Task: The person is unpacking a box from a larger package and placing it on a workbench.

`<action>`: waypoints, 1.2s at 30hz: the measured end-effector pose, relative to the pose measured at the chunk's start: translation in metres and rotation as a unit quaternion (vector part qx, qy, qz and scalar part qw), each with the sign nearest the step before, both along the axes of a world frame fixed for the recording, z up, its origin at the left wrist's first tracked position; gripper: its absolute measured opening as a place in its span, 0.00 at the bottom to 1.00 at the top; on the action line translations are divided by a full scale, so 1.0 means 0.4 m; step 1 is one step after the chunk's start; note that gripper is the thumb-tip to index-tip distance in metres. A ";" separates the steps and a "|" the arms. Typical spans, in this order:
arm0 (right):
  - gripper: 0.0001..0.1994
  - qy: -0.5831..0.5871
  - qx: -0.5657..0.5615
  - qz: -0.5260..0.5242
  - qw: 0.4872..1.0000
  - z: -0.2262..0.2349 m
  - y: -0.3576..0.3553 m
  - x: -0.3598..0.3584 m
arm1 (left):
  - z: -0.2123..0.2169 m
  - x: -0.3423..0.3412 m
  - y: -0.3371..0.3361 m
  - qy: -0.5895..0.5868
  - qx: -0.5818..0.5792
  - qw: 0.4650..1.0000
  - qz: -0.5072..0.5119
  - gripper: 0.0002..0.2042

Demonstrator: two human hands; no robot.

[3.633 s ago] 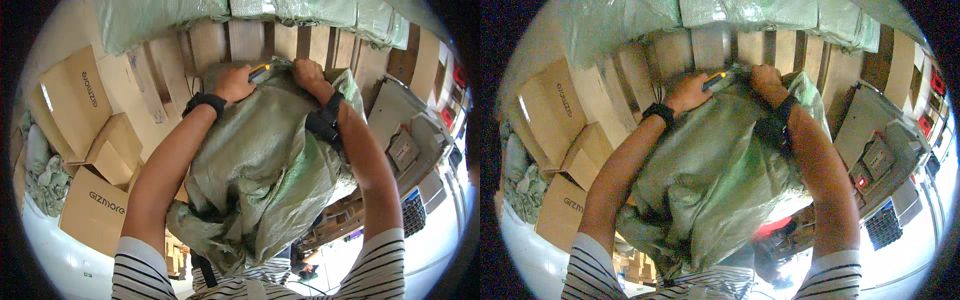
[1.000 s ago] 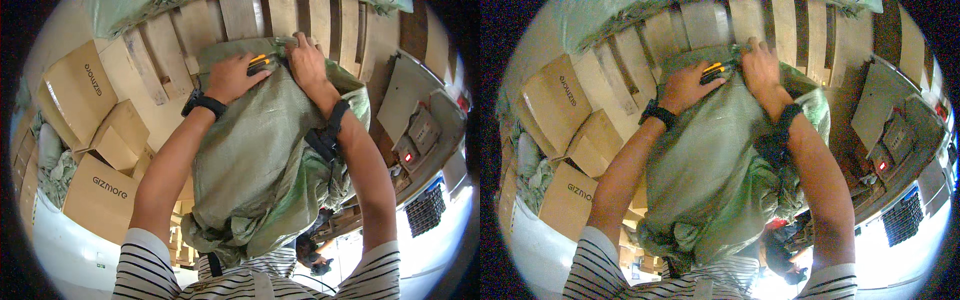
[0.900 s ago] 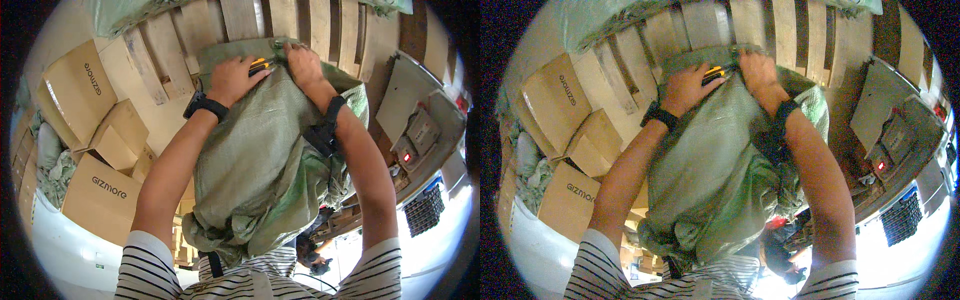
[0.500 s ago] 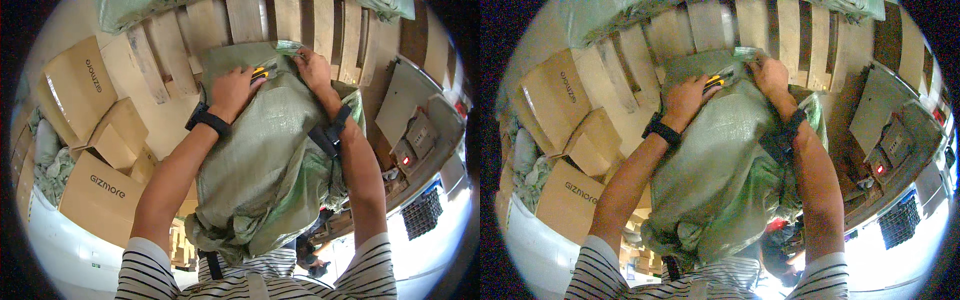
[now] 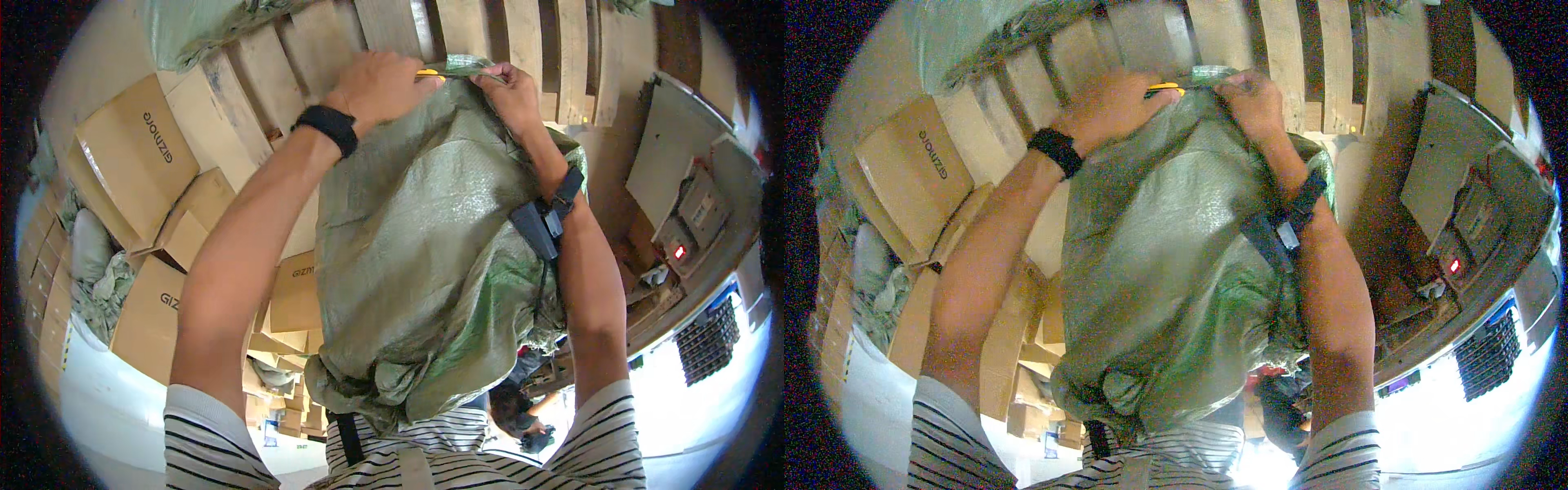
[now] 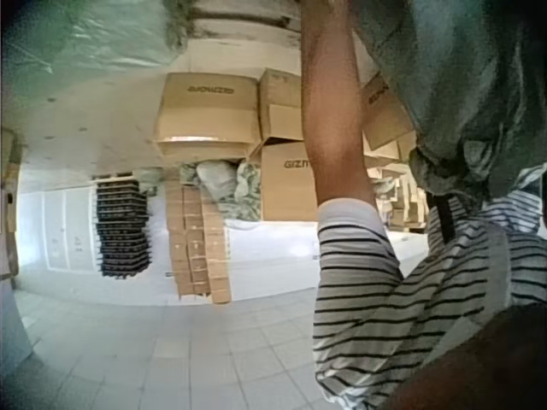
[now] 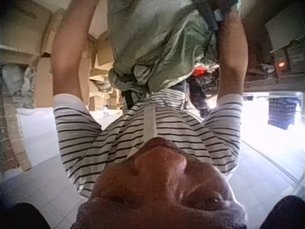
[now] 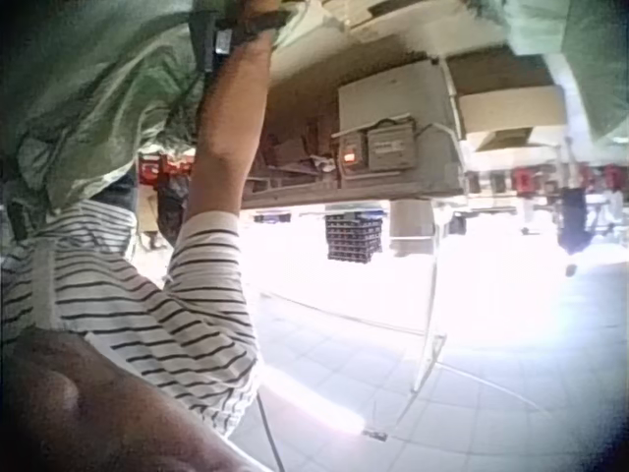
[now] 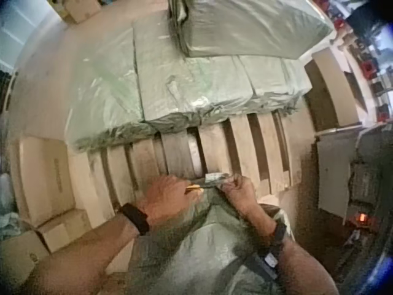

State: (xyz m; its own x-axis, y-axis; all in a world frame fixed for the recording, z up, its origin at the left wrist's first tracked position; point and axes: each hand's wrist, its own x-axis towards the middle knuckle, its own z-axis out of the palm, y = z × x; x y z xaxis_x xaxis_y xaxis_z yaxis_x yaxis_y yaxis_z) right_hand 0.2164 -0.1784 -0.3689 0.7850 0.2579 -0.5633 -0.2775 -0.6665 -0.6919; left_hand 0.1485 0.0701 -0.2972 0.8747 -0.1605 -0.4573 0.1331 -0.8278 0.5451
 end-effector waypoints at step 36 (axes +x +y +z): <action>0.19 -0.199 -0.225 -0.042 0.953 0.045 -0.060 0.051 | -0.200 0.160 0.123 0.164 0.031 0.962 -0.215 0.35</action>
State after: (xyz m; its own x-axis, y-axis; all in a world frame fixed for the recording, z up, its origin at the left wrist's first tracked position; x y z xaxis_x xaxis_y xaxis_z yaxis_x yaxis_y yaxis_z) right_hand 0.2370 -0.2024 -0.3509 0.9670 -0.0125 -0.2544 -0.1178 -0.9076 -0.4029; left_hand 0.2125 0.1192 -0.3770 0.5406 -0.4390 -0.7176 -0.0719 -0.8740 0.4805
